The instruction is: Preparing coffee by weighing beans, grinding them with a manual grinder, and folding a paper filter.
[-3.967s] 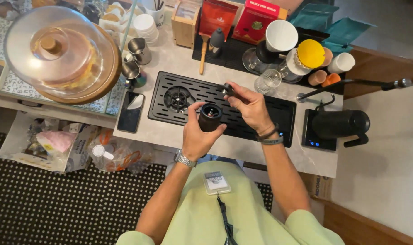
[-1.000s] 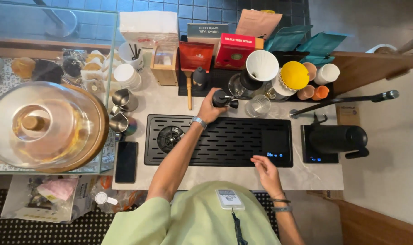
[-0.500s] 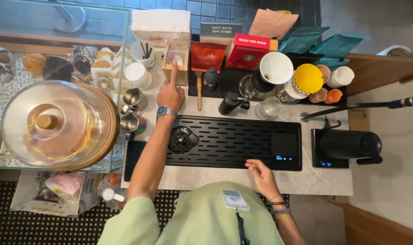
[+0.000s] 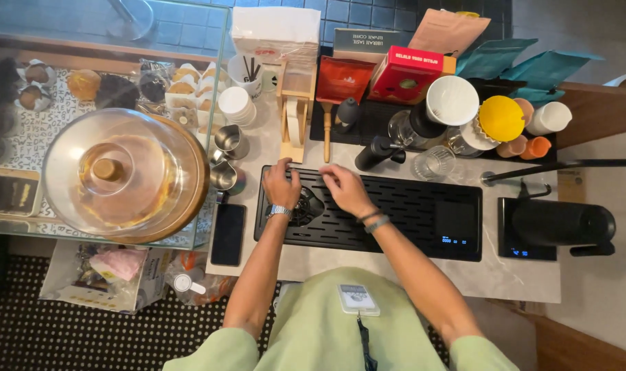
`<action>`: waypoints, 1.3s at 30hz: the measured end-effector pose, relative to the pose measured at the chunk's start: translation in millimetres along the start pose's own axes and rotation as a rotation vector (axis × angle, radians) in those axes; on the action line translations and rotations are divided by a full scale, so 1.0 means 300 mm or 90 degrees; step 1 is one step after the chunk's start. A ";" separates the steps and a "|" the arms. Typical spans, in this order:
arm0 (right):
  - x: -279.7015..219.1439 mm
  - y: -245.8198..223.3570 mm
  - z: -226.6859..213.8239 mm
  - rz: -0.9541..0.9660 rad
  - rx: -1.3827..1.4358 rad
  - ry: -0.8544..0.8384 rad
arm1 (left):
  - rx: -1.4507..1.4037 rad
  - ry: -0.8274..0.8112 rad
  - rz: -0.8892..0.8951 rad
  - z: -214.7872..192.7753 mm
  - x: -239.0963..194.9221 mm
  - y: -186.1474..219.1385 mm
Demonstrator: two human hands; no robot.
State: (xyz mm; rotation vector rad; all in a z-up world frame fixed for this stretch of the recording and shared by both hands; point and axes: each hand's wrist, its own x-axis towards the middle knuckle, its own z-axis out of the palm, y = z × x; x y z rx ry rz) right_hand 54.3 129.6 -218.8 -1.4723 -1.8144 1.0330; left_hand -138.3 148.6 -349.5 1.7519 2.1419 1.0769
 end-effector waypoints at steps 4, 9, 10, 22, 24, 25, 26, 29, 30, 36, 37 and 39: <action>0.217 -0.034 0.090 -0.067 -0.118 0.072 | -0.091 0.022 -0.033 -0.005 0.127 -0.012; 0.373 0.024 0.166 -0.089 -0.215 0.097 | -0.223 -0.032 0.054 -0.030 0.275 0.039; 0.391 0.041 0.175 -0.088 -0.249 0.090 | -0.241 -0.047 0.066 -0.020 0.289 0.036; 0.456 0.087 0.135 -0.217 -0.339 0.030 | -0.355 -0.152 -0.030 -0.063 0.314 0.015; 0.458 0.083 0.128 -0.218 -0.327 0.019 | -0.358 -0.154 -0.030 -0.060 0.315 0.011; 0.458 0.081 0.126 -0.219 -0.313 0.008 | -0.360 -0.154 -0.028 -0.059 0.313 0.009; 0.456 0.084 0.127 -0.218 -0.313 0.006 | -0.359 -0.155 -0.030 -0.057 0.310 0.005; 0.460 0.086 0.126 -0.215 -0.275 0.008 | -0.365 -0.147 -0.030 -0.053 0.312 -0.002; 0.460 0.086 0.126 -0.214 -0.275 0.007 | -0.375 -0.148 -0.031 -0.054 0.313 -0.001; 0.462 0.077 0.116 -0.216 -0.266 0.002 | -0.409 -0.165 -0.040 -0.049 0.317 -0.017; 0.462 0.076 0.114 -0.221 -0.259 0.001 | -0.416 -0.169 -0.043 -0.049 0.318 -0.018; 0.473 0.100 0.123 -0.225 -0.264 0.002 | -0.421 -0.171 -0.045 -0.052 0.319 -0.016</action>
